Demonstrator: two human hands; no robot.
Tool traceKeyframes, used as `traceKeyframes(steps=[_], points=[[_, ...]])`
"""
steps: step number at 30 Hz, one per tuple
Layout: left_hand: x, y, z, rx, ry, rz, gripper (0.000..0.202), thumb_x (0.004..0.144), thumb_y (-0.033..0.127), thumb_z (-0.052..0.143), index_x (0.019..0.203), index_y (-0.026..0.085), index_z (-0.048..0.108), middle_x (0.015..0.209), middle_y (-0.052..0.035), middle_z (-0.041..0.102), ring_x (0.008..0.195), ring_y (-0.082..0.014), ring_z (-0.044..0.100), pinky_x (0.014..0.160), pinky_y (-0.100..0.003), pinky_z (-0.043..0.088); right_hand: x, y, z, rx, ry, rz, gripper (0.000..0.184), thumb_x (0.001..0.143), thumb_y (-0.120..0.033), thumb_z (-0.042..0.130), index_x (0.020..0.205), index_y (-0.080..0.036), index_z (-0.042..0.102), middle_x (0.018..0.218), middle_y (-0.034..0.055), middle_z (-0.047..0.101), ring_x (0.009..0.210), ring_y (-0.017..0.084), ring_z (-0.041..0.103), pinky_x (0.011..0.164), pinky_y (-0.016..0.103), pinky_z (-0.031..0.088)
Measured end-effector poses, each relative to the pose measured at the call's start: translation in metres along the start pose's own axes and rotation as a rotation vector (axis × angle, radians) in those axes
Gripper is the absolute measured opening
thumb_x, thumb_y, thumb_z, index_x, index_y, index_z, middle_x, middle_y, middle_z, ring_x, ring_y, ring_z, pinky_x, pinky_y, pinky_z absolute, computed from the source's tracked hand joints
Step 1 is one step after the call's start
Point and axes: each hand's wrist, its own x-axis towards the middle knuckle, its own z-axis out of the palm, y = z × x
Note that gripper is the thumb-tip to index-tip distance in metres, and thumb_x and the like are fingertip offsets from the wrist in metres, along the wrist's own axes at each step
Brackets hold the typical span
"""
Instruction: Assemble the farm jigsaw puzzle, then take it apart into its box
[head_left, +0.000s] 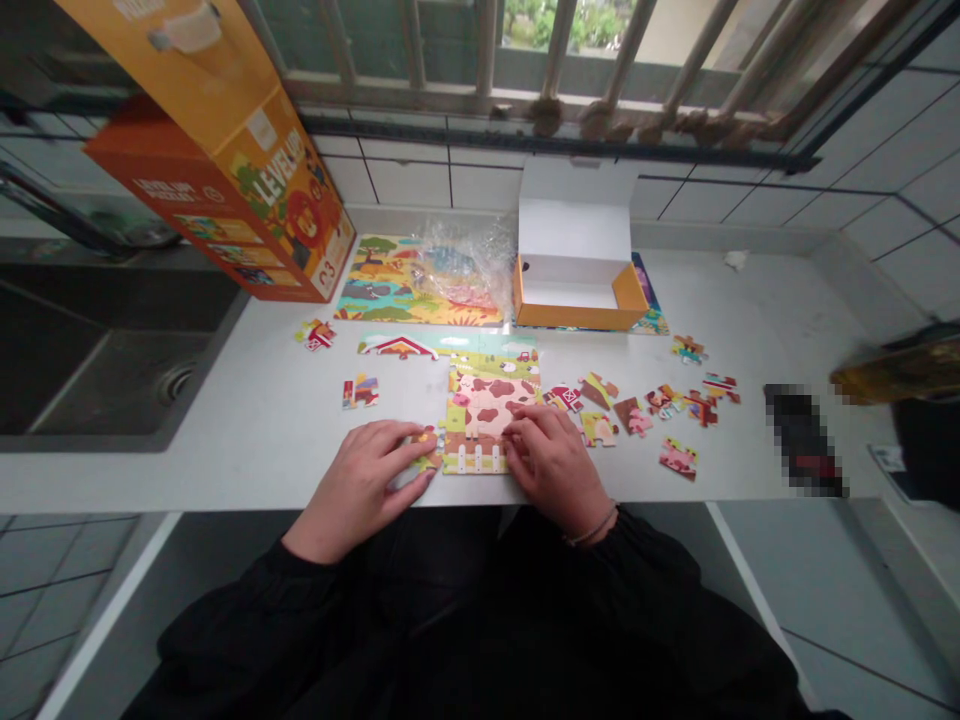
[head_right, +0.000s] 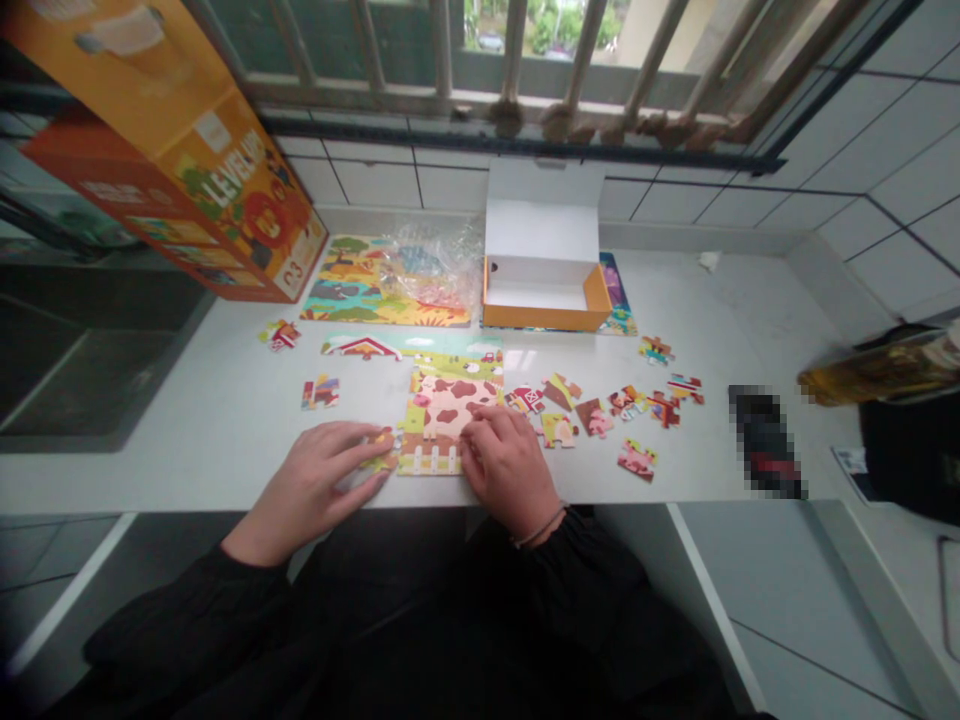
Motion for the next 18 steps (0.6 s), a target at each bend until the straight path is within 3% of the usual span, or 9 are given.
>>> traceKeyframes(steps=[12,18], points=[[0.001,-0.006,0.001,-0.084,0.074,-0.057,0.033,0.104,0.034,0.072,0.137,0.028,0.070,0.139,-0.0092,0.073,0.129,-0.0293,0.068,0.110,-0.049,0.054,0.001,0.000,0.000,-0.008,0.002,-0.001,0.007,0.104,-0.021,0.066,0.110,-0.023,0.070,0.131,0.0120,0.072,0.127,0.031,0.063,0.113,0.052,0.052],[0.018,-0.015,0.007,-0.044,0.093,-0.076,0.025,0.105,0.034,0.071,0.128,0.027,0.074,0.138,-0.0090,0.073,0.129,-0.0305,0.068,0.113,-0.052,0.052,0.000,0.000,0.000,-0.010,0.001,0.004,0.010,0.102,-0.019,0.068,0.111,-0.024,0.071,0.132,0.0120,0.072,0.128,0.032,0.063,0.112,0.053,0.053]])
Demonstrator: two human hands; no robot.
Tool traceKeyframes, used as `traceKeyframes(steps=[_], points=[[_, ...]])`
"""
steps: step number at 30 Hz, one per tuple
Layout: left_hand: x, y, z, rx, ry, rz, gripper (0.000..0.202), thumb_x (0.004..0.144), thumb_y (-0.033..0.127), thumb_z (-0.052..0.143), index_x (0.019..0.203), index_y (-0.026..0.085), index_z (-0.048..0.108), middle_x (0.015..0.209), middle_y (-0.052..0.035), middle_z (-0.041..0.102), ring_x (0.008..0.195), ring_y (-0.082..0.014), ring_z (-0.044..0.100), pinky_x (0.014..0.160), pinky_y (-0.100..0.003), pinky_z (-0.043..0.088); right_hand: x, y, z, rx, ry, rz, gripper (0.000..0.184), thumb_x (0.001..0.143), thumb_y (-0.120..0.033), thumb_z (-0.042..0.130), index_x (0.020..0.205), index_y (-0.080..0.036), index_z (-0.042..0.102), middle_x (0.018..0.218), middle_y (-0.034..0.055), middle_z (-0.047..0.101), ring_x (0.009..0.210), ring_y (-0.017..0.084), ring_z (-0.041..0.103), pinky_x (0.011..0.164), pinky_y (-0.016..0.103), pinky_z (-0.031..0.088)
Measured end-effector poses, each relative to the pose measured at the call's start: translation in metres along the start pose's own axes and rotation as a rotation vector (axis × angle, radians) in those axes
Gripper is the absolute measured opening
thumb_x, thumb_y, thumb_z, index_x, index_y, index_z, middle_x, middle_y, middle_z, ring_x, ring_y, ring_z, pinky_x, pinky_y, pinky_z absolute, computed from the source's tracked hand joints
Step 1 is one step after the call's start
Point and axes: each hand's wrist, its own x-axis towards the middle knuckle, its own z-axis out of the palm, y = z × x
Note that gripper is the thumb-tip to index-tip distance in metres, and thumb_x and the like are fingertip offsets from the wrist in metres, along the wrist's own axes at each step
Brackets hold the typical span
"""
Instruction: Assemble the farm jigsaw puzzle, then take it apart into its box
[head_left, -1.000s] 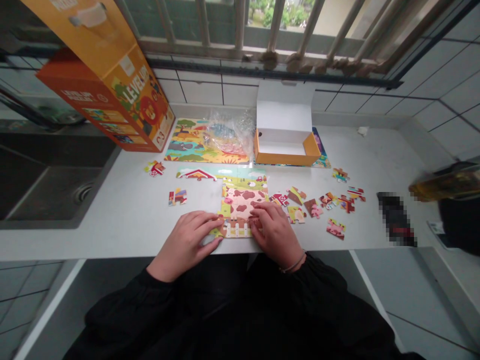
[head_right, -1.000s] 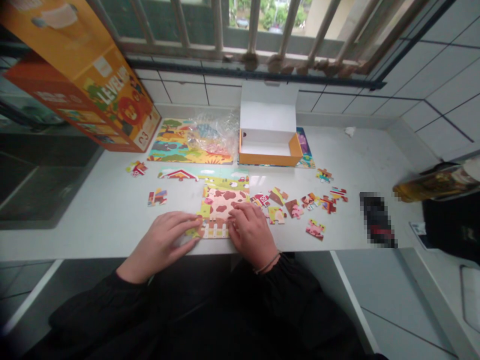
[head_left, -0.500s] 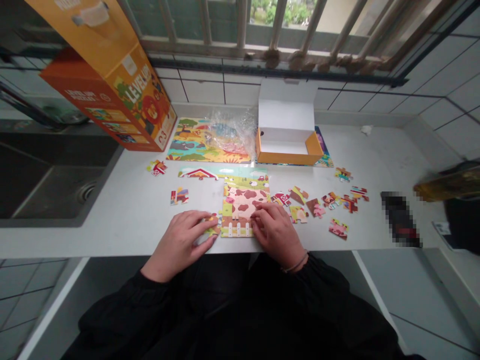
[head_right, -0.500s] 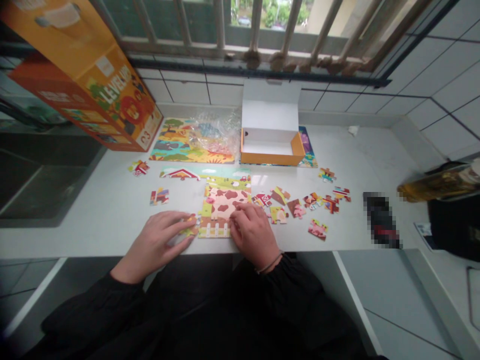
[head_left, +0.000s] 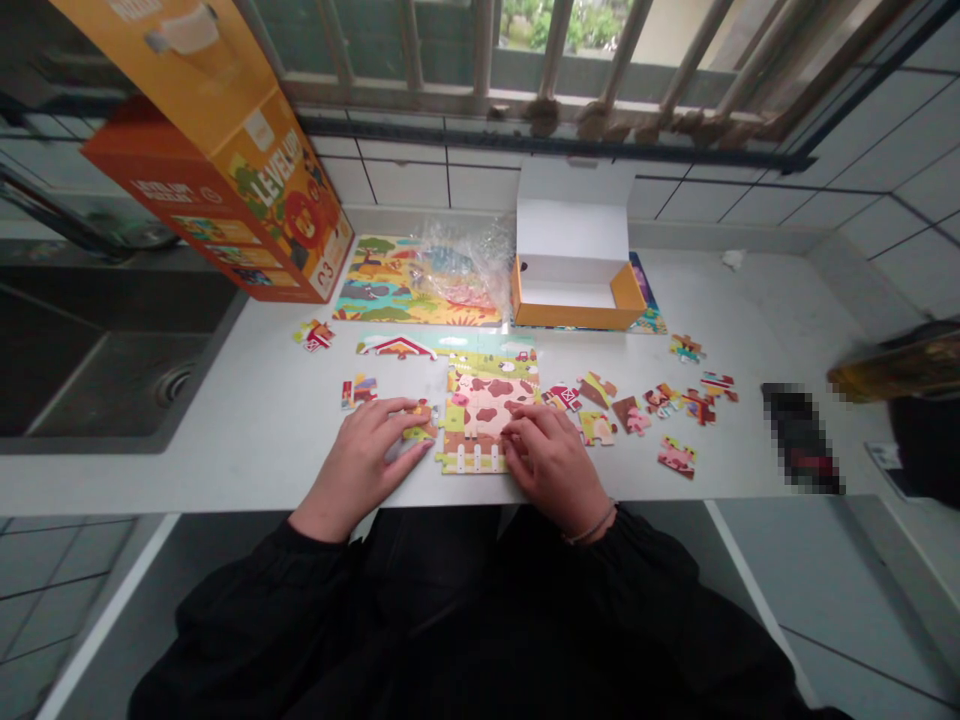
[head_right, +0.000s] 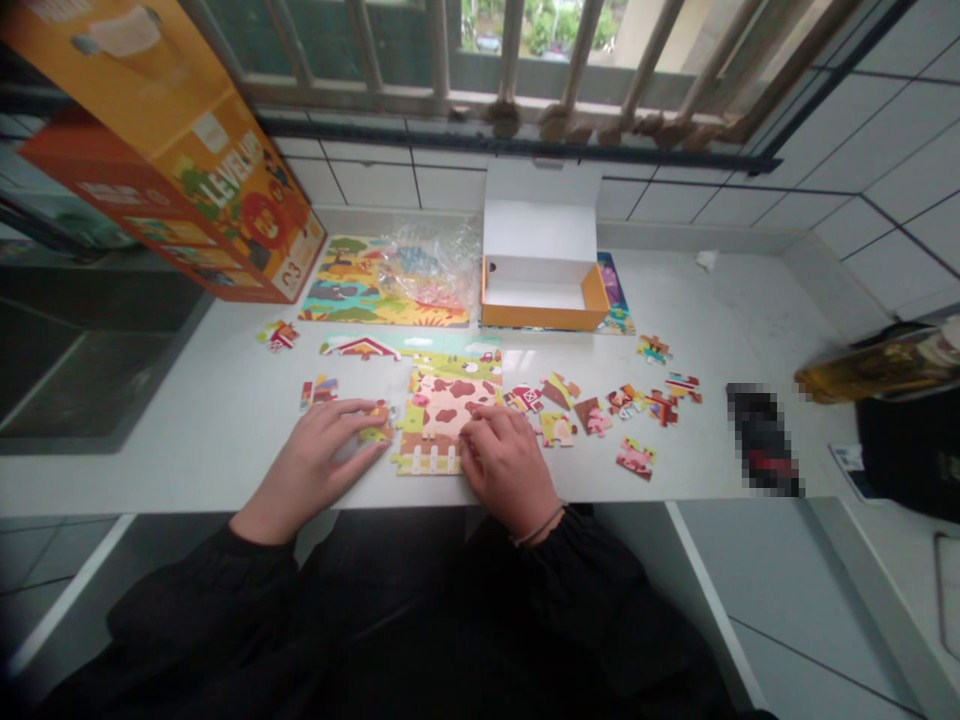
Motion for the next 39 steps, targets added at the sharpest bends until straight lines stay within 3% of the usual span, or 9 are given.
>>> traceKeyframes(steps=[4,16,22,27,39], points=[[0.0093,-0.0014,0.0028,0.031,-0.052,0.033,0.017,0.105,0.034,0.071,0.119,0.027,0.078,0.136,-0.0084,0.075,0.126,-0.0307,0.068,0.113,-0.054,0.050,0.0002,0.0002,-0.0001,0.004,-0.003,0.002,0.010,0.103,-0.020,0.068,0.111,-0.024,0.071,0.133,0.0118,0.072,0.128,0.032,0.064,0.112,0.054,0.053],[0.0088,0.0009,0.0019,0.049,-0.048,0.060,0.015,0.105,0.034,0.070,0.115,0.027,0.078,0.138,-0.0087,0.074,0.126,-0.0308,0.069,0.109,-0.052,0.051,0.0007,-0.0009,-0.0007,0.009,-0.010,0.004,0.009,0.105,-0.021,0.066,0.112,-0.024,0.070,0.132,0.0121,0.072,0.128,0.032,0.064,0.112,0.053,0.053],[0.0090,0.0028,0.0021,0.024,-0.046,0.008,0.038,0.104,0.037,0.070,0.141,0.026,0.064,0.141,-0.0097,0.074,0.131,-0.0308,0.068,0.115,-0.051,0.049,0.0005,-0.0005,-0.0004,0.013,-0.009,0.003,0.009,0.105,-0.020,0.065,0.111,-0.024,0.071,0.133,0.0120,0.072,0.128,0.031,0.064,0.112,0.053,0.053],[0.0088,0.0027,0.0025,0.023,-0.048,-0.023,0.046,0.103,0.040,0.070,0.145,0.025,0.058,0.143,-0.0111,0.072,0.132,-0.0319,0.067,0.116,-0.051,0.049,0.0006,-0.0007,-0.0010,0.017,-0.015,0.005,0.010,0.105,-0.020,0.064,0.112,-0.025,0.071,0.133,0.0122,0.072,0.128,0.032,0.063,0.112,0.054,0.053],[0.0083,0.0044,-0.0034,-0.017,-0.065,0.031,0.029,0.107,0.030,0.061,0.134,0.029,0.072,0.149,-0.0086,0.069,0.138,-0.0304,0.063,0.117,-0.052,0.048,0.0001,0.0002,-0.0005,0.012,-0.013,0.008,0.009,0.105,-0.021,0.064,0.111,-0.024,0.071,0.133,0.0123,0.071,0.126,0.031,0.063,0.112,0.054,0.052]])
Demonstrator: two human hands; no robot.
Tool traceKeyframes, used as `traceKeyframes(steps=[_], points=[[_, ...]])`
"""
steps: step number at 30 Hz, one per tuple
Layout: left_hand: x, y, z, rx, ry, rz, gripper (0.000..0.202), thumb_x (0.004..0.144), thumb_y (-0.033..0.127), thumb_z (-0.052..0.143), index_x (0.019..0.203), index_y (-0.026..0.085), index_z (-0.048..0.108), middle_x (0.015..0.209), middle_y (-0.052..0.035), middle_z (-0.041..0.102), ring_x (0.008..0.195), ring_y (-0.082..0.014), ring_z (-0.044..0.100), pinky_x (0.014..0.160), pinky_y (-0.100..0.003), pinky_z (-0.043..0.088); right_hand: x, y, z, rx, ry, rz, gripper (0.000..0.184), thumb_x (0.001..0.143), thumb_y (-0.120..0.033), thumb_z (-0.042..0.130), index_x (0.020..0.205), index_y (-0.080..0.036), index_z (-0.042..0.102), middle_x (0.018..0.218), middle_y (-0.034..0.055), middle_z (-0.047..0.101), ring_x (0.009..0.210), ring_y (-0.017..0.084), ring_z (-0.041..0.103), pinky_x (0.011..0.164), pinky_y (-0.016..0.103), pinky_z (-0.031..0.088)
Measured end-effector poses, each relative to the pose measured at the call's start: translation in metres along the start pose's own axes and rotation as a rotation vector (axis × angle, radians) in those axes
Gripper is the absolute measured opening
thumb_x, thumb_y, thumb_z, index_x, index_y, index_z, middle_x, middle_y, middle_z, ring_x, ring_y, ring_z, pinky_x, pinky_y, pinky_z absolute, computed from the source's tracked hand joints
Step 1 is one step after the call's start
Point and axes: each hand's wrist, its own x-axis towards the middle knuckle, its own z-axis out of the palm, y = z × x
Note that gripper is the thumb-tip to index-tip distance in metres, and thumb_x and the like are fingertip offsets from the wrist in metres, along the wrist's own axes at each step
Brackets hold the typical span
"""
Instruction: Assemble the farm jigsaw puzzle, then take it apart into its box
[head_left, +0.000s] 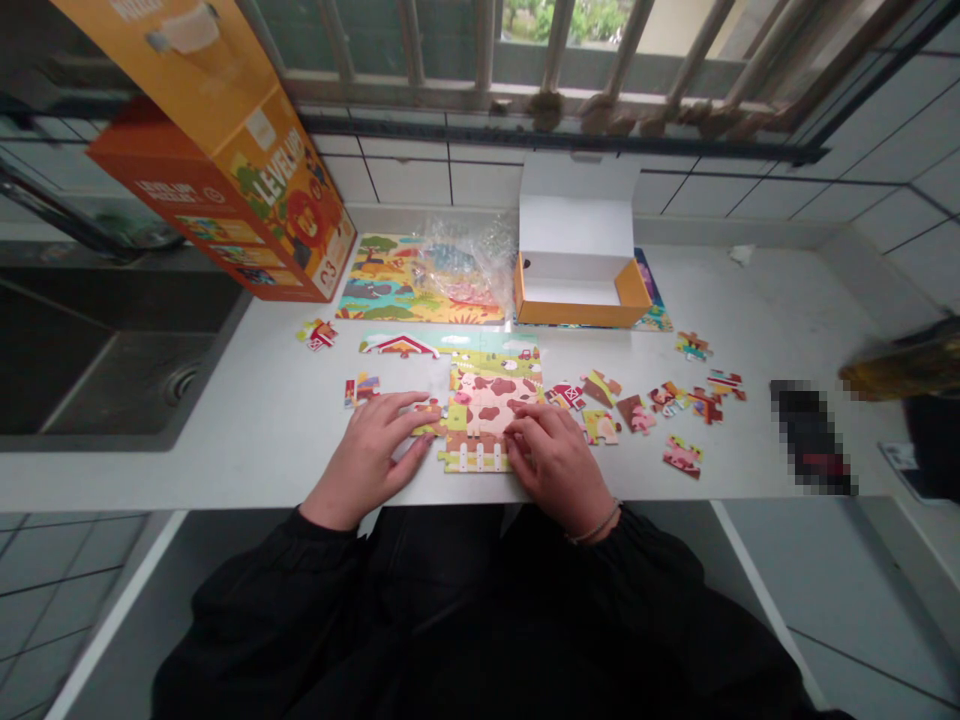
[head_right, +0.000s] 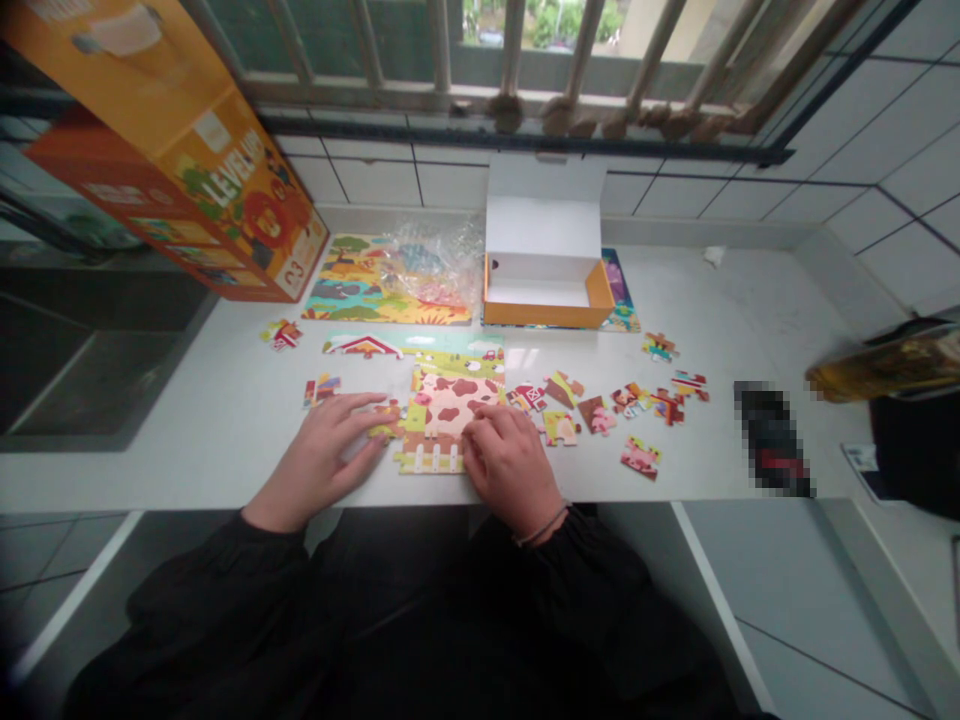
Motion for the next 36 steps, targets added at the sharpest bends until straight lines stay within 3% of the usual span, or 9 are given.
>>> traceKeyframes(steps=[7,24,36], points=[[0.0014,0.0015,0.0002,0.019,-0.031,0.026,0.018,0.107,0.030,0.062,0.113,0.029,0.079,0.146,-0.0073,0.071,0.132,-0.0301,0.064,0.114,-0.054,0.049,-0.0003,0.0002,0.0005,0.012,0.006,-0.008,0.009,0.105,-0.021,0.065,0.111,-0.025,0.070,0.133,0.0117,0.072,0.127,0.031,0.063,0.112,0.054,0.053],[-0.0011,-0.0020,0.0032,0.044,-0.046,0.052,0.023,0.106,0.029,0.064,0.122,0.032,0.080,0.148,-0.0080,0.070,0.134,-0.0315,0.064,0.115,-0.056,0.049,0.0007,-0.0004,-0.0002,0.008,0.009,-0.010,0.009,0.105,-0.021,0.065,0.111,-0.024,0.070,0.131,0.0120,0.072,0.127,0.031,0.064,0.112,0.053,0.053],[0.0015,0.0011,0.0040,0.054,-0.018,0.037,0.019,0.107,0.030,0.063,0.116,0.030,0.079,0.143,-0.0076,0.073,0.128,-0.0308,0.067,0.110,-0.054,0.051,0.0008,0.0000,0.0001,0.013,0.003,-0.010,0.009,0.106,-0.021,0.064,0.111,-0.025,0.070,0.134,0.0121,0.072,0.128,0.032,0.064,0.112,0.055,0.053]])
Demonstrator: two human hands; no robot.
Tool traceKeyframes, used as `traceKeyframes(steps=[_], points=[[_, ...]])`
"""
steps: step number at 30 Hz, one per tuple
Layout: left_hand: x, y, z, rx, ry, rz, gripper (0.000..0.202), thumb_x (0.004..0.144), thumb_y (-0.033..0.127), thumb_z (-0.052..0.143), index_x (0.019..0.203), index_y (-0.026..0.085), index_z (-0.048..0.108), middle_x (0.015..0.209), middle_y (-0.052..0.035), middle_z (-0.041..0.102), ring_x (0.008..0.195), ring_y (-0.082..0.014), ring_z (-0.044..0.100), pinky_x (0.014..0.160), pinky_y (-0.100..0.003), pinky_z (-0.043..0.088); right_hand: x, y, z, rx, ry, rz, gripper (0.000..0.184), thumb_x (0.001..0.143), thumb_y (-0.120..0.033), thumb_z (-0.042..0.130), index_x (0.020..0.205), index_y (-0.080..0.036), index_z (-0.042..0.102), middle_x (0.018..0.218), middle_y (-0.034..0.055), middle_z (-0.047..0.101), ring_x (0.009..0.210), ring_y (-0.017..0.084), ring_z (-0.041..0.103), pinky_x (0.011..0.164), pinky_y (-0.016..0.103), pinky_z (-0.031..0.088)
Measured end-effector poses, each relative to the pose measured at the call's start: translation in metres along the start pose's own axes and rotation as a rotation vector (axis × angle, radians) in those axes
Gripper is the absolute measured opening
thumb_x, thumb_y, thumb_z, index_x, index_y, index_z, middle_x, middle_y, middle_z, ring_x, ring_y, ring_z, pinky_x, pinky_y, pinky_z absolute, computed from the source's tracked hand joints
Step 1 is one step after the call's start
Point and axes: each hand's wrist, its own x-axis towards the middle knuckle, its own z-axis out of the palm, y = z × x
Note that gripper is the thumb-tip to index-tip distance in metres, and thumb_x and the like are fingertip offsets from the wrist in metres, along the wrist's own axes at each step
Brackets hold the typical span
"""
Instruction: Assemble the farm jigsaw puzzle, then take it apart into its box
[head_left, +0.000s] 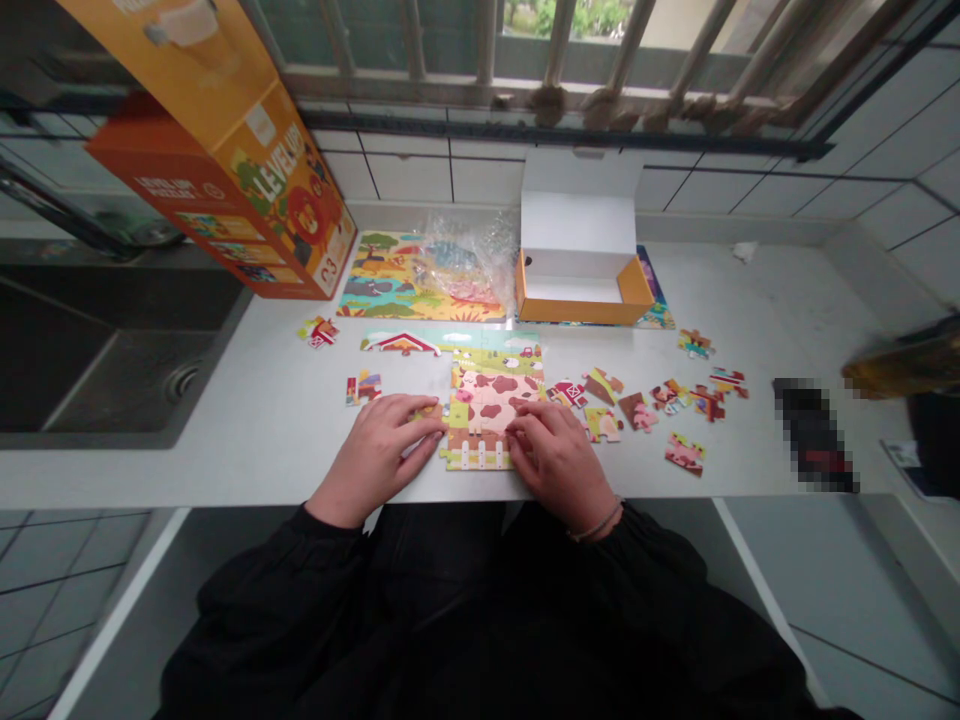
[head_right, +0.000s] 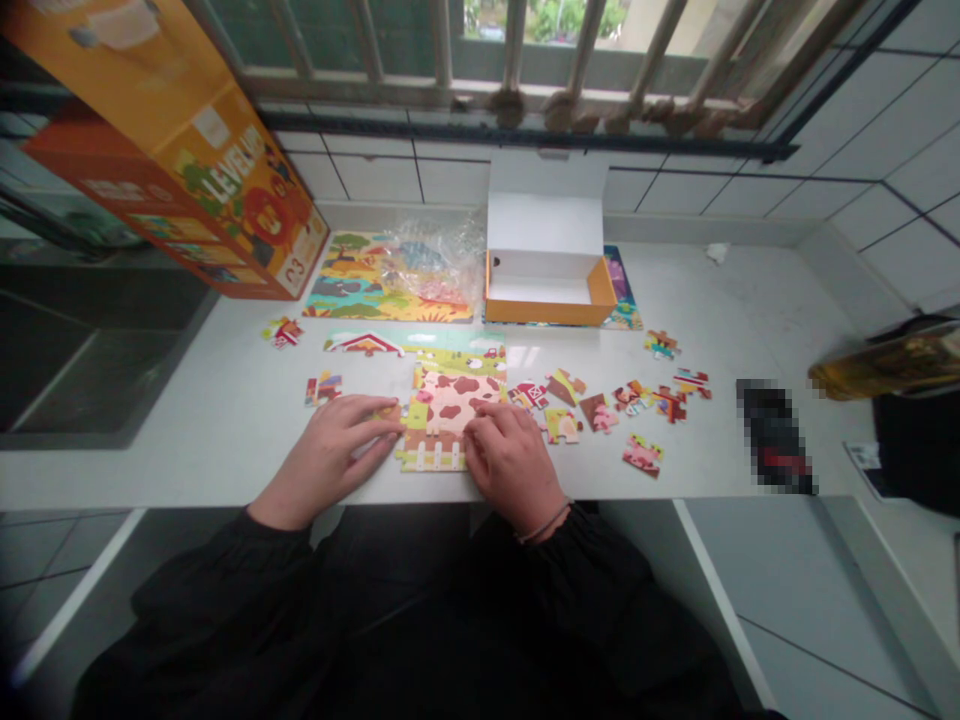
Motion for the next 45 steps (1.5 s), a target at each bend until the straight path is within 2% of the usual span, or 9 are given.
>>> traceKeyframes(steps=[4,7,10,16,27,38,42,45], points=[[0.000,0.002,-0.001,-0.017,-0.014,-0.024,0.019,0.107,0.031,0.063,0.121,0.029,0.075,0.144,-0.0081,0.072,0.131,-0.0303,0.066,0.114,-0.053,0.050,-0.001,0.000,0.001,-0.002,0.008,0.001,0.008,0.106,-0.021,0.065,0.110,-0.024,0.070,0.133,0.0120,0.072,0.128,0.032,0.064,0.112,0.054,0.053],[0.000,0.001,-0.001,-0.038,0.001,-0.058,0.029,0.105,0.033,0.066,0.133,0.026,0.067,0.150,-0.0111,0.068,0.139,-0.0317,0.063,0.119,-0.054,0.047,-0.001,0.000,0.000,-0.004,0.005,0.002,0.008,0.105,-0.021,0.065,0.111,-0.024,0.070,0.133,0.0124,0.072,0.128,0.032,0.064,0.112,0.055,0.053],[0.000,0.000,0.000,-0.042,0.016,-0.084,0.037,0.101,0.032,0.068,0.137,0.025,0.062,0.153,-0.0126,0.066,0.142,-0.0331,0.062,0.121,-0.055,0.046,0.000,-0.001,0.000,-0.007,0.005,0.003,0.008,0.105,-0.021,0.065,0.111,-0.024,0.070,0.132,0.0122,0.072,0.127,0.032,0.063,0.112,0.054,0.053],[0.001,-0.004,0.001,-0.043,0.011,-0.073,0.036,0.101,0.031,0.068,0.136,0.026,0.062,0.143,-0.0095,0.072,0.136,-0.0317,0.066,0.119,-0.053,0.047,0.001,-0.001,-0.002,-0.011,0.006,0.001,0.009,0.106,-0.022,0.064,0.112,-0.024,0.070,0.131,0.0121,0.072,0.130,0.030,0.063,0.113,0.052,0.052],[0.003,-0.009,0.004,-0.061,0.039,-0.065,0.035,0.100,0.033,0.070,0.133,0.024,0.063,0.137,-0.0105,0.074,0.130,-0.0315,0.069,0.116,-0.052,0.050,0.002,-0.001,0.000,-0.019,0.004,0.004,0.009,0.106,-0.022,0.065,0.112,-0.024,0.072,0.133,0.0127,0.072,0.131,0.031,0.063,0.113,0.052,0.052],[-0.003,-0.010,0.000,-0.275,0.085,-0.028,0.021,0.104,0.025,0.071,0.125,0.028,0.071,0.135,-0.0066,0.069,0.132,-0.0257,0.067,0.117,-0.045,0.055,0.002,-0.003,0.002,-0.013,0.016,-0.005,0.010,0.106,-0.022,0.063,0.112,-0.024,0.071,0.131,0.0125,0.073,0.130,0.030,0.064,0.113,0.052,0.052],[-0.005,-0.011,0.000,-0.271,0.085,-0.039,0.013,0.105,0.025,0.069,0.116,0.028,0.075,0.133,-0.0059,0.067,0.133,-0.0248,0.065,0.117,-0.044,0.055,0.000,0.002,-0.011,0.007,0.158,-0.044,0.014,0.105,-0.018,0.063,0.114,-0.025,0.070,0.126,0.0101,0.076,0.127,0.028,0.066,0.118,0.052,0.050],[-0.003,-0.011,0.000,-0.235,0.127,-0.063,0.011,0.105,0.026,0.069,0.114,0.027,0.076,0.134,-0.0067,0.066,0.132,-0.0255,0.065,0.118,-0.046,0.054,-0.001,0.027,-0.033,-0.121,0.265,0.063,0.017,0.105,-0.017,0.062,0.118,-0.023,0.071,0.123,0.0126,0.076,0.124,0.031,0.066,0.118,0.054,0.049]])
